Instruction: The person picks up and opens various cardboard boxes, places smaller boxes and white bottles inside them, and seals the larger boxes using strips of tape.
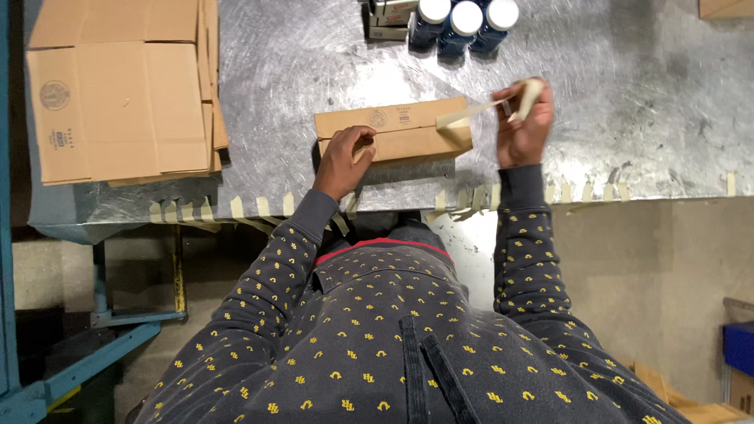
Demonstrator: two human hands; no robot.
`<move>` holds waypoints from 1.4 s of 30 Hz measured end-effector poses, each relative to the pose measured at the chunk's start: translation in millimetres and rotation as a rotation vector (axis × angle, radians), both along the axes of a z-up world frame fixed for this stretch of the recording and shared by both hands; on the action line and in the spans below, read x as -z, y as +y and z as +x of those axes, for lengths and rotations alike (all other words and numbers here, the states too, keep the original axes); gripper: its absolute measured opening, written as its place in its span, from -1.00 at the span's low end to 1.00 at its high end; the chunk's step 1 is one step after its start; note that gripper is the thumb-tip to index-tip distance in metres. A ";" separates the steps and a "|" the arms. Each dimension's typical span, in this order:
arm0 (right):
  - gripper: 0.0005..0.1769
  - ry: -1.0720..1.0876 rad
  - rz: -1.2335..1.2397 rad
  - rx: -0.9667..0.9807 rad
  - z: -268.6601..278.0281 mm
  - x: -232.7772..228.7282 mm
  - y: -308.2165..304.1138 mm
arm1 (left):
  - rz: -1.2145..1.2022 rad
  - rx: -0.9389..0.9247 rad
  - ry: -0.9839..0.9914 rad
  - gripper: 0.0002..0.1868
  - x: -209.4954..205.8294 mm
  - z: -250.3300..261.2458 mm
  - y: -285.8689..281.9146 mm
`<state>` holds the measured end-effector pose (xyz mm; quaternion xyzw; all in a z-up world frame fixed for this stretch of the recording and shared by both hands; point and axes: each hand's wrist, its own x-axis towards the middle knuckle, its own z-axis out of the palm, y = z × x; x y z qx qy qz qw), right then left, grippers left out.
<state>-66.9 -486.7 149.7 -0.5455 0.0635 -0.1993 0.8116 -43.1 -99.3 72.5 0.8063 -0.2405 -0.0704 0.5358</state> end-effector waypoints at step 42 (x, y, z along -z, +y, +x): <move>-0.75 0.524 -0.279 0.238 -274.9 121.2 22.5 | 0.544 -0.156 -0.424 -0.38 -7.6 -74.9 -64.8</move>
